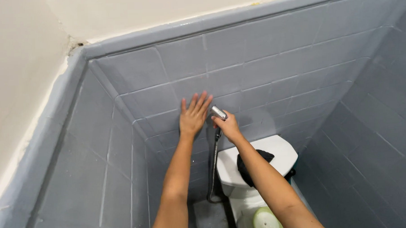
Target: Wiping and washing bathroom wall tiles with a cloth and a bidet sprayer.
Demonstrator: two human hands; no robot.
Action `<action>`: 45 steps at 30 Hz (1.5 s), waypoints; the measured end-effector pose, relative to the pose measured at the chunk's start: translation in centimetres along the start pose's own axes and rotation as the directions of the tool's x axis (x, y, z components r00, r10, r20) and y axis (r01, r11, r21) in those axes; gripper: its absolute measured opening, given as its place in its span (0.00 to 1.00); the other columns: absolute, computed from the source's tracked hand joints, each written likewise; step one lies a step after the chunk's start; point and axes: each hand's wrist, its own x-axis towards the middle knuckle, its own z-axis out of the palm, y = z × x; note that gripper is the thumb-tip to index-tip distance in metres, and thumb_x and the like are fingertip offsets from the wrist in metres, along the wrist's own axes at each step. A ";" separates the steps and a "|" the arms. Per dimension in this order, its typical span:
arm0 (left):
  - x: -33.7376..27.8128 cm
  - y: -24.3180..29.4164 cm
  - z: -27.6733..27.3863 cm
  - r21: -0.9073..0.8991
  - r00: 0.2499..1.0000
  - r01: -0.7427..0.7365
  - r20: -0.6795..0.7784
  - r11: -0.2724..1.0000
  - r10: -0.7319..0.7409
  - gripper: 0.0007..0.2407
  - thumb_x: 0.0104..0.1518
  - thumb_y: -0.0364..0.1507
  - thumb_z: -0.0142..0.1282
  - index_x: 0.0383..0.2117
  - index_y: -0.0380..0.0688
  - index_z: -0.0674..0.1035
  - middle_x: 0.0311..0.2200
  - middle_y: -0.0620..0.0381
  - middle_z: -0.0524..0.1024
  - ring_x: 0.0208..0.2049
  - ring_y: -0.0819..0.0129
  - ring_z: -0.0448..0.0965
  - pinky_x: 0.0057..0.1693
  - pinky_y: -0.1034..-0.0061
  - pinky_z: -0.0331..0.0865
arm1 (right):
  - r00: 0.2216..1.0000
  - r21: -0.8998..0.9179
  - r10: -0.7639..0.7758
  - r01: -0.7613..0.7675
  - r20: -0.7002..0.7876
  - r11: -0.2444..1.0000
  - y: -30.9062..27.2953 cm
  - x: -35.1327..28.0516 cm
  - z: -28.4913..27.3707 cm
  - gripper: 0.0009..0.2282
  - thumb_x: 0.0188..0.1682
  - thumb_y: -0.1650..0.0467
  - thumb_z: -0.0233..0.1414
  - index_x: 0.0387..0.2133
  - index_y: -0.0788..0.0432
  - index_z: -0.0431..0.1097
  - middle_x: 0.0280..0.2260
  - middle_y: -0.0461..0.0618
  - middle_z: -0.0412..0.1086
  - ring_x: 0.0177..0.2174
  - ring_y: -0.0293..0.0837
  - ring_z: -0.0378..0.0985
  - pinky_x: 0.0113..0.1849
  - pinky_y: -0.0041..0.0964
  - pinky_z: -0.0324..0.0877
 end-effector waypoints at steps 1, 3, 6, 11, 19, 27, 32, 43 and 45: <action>-2.1 0.5 -0.3 -0.031 0.998 0.014 0.054 0.999 -0.012 0.24 0.66 0.40 0.37 0.71 0.77 0.55 0.75 0.74 0.44 0.75 0.67 0.36 0.73 0.47 0.28 | 1.000 -0.037 0.003 -0.003 -0.003 0.999 0.6 0.0 -0.4 0.05 0.42 0.71 0.62 0.21 0.56 0.73 0.12 0.49 0.71 0.16 0.37 0.70 0.23 0.27 0.59; -5.6 1.5 -1.4 -0.065 0.992 0.031 0.120 0.997 -0.023 0.25 0.66 0.38 0.39 0.71 0.77 0.55 0.74 0.76 0.46 0.75 0.69 0.38 0.74 0.51 0.30 | 1.000 -0.076 0.020 -0.020 -0.004 0.997 1.1 -0.4 -0.9 0.06 0.41 0.71 0.62 0.20 0.56 0.72 0.12 0.49 0.71 0.16 0.38 0.71 0.22 0.28 0.59; -9.0 2.6 -3.7 -0.263 0.964 0.188 0.231 0.946 -0.127 0.24 0.64 0.34 0.45 0.69 0.73 0.62 0.72 0.72 0.54 0.72 0.69 0.51 0.73 0.56 0.46 | 1.000 -0.075 0.029 -0.030 -0.012 0.997 1.5 -1.0 -0.8 0.06 0.43 0.70 0.61 0.21 0.56 0.73 0.12 0.49 0.71 0.16 0.39 0.71 0.23 0.28 0.59; -9.3 5.0 -4.3 -0.655 0.373 0.752 0.513 -0.072 -0.773 0.12 0.67 0.28 0.49 0.54 0.51 0.78 0.36 0.54 0.84 0.39 0.66 0.85 0.43 0.74 0.81 | 0.998 -0.116 -0.003 0.010 0.058 0.993 3.0 -1.7 0.9 0.06 0.40 0.69 0.63 0.20 0.54 0.73 0.12 0.49 0.72 0.16 0.39 0.73 0.23 0.28 0.62; -2.2 -2.5 -4.9 -0.669 0.261 0.508 0.720 -0.543 -0.643 0.11 0.67 0.31 0.49 0.46 0.38 0.81 0.35 0.43 0.83 0.32 0.65 0.85 0.41 0.79 0.83 | 0.989 -0.080 -0.013 0.025 0.148 0.996 2.1 -1.9 5.8 0.06 0.38 0.69 0.64 0.21 0.52 0.74 0.12 0.46 0.72 0.17 0.37 0.74 0.24 0.26 0.65; -2.4 -6.4 -6.1 -0.693 0.253 0.500 0.691 -0.520 -0.677 0.10 0.66 0.29 0.50 0.43 0.37 0.83 0.36 0.44 0.83 0.34 0.68 0.85 0.45 0.78 0.82 | 0.998 0.023 -0.039 0.038 0.043 0.999 1.0 -0.2 7.7 0.06 0.41 0.69 0.63 0.22 0.53 0.72 0.12 0.47 0.71 0.16 0.37 0.72 0.24 0.27 0.64; -4.3 -6.2 -7.4 -0.580 0.194 0.689 0.725 -0.434 -0.660 0.11 0.65 0.34 0.51 0.42 0.46 0.85 0.34 0.52 0.84 0.35 0.70 0.85 0.46 0.77 0.78 | 0.946 0.105 0.018 0.016 -0.324 0.994 2.3 1.7 4.7 0.07 0.45 0.68 0.59 0.22 0.54 0.69 0.13 0.48 0.71 0.17 0.38 0.69 0.25 0.29 0.60; -10.6 -6.6 -1.0 -0.297 0.084 0.924 0.770 -0.239 -0.632 0.08 0.57 0.41 0.53 0.27 0.66 0.86 0.26 0.69 0.84 0.28 0.74 0.80 0.38 0.80 0.70 | 0.994 -0.024 -0.080 0.078 -0.077 0.997 3.8 0.2 6.8 0.06 0.42 0.70 0.64 0.24 0.53 0.73 0.13 0.48 0.72 0.16 0.38 0.73 0.23 0.27 0.64; -6.8 -7.8 -3.8 -0.359 0.209 0.932 0.641 -0.047 -0.739 0.08 0.54 0.39 0.55 0.22 0.67 0.86 0.23 0.70 0.83 0.30 0.71 0.82 0.40 0.78 0.71 | 0.995 -0.044 -0.101 0.100 -0.024 0.994 3.1 -0.2 7.7 0.05 0.41 0.70 0.64 0.24 0.53 0.74 0.13 0.47 0.72 0.16 0.37 0.74 0.23 0.26 0.64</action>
